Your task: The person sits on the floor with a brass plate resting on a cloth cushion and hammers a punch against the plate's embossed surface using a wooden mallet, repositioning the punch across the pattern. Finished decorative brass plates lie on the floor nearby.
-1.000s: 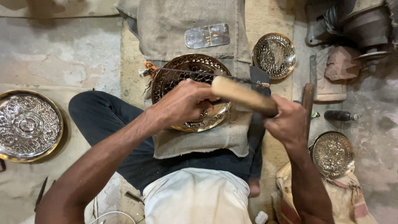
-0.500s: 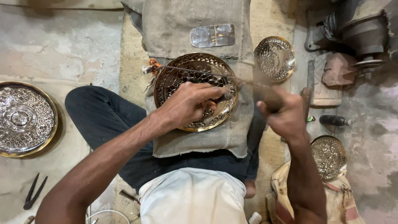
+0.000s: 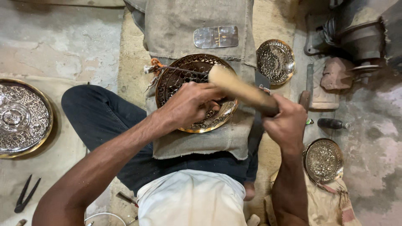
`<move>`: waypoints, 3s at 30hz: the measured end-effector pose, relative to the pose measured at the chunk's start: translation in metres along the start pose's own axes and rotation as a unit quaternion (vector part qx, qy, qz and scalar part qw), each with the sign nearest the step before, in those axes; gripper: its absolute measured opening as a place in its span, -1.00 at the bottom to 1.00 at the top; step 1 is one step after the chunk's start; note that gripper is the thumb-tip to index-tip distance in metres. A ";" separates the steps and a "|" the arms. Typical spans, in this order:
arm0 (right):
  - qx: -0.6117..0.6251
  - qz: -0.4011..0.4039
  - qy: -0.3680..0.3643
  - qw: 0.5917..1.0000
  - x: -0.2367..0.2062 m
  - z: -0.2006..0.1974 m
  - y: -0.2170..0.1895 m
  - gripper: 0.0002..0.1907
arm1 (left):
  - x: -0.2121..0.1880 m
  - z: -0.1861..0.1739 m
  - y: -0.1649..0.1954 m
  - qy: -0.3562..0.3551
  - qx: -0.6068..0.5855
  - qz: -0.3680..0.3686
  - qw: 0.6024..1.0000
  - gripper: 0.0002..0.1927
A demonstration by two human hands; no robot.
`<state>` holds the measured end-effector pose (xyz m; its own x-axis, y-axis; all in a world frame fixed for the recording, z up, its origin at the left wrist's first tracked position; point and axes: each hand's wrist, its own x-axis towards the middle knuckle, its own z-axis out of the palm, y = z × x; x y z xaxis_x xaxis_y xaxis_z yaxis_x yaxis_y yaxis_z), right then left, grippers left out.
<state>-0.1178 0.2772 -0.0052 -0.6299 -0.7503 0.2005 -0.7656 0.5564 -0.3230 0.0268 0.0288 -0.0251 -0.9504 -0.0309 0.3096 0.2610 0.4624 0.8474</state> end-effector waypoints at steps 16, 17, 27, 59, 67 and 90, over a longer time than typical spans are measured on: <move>0.315 0.086 0.002 0.945 -0.002 -0.001 -0.007 -0.71 | 0.003 -0.002 0.002 -0.008 0.027 -0.017 0.999 -0.53; 0.383 0.114 0.024 0.916 -0.002 -0.001 -0.010 -0.71 | 0.003 -0.003 0.002 -0.011 0.027 -0.021 0.999 -0.55; 0.046 0.029 -0.063 0.997 -0.007 0.005 0.010 -0.75 | 0.004 -0.005 0.003 -0.012 0.038 0.036 0.999 -0.48; 0.236 0.059 0.010 0.970 -0.043 0.012 0.054 -0.77 | -0.004 -0.018 0.001 -0.075 0.041 0.008 0.996 -0.58; 0.218 0.071 -0.029 0.973 -0.041 0.013 0.059 -0.74 | -0.004 -0.018 0.000 -0.082 0.029 -0.021 0.996 -0.62; -0.030 -0.010 -0.025 0.999 -0.048 0.023 0.057 -0.75 | -0.010 -0.009 -0.018 -0.102 0.055 -0.006 0.993 -0.54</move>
<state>-0.1276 0.3367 -0.0550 -0.6084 -0.7776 0.1591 -0.7851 0.5603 -0.2638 0.0333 0.0122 -0.0398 -0.9706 0.1386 0.1967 0.2406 0.5578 0.7943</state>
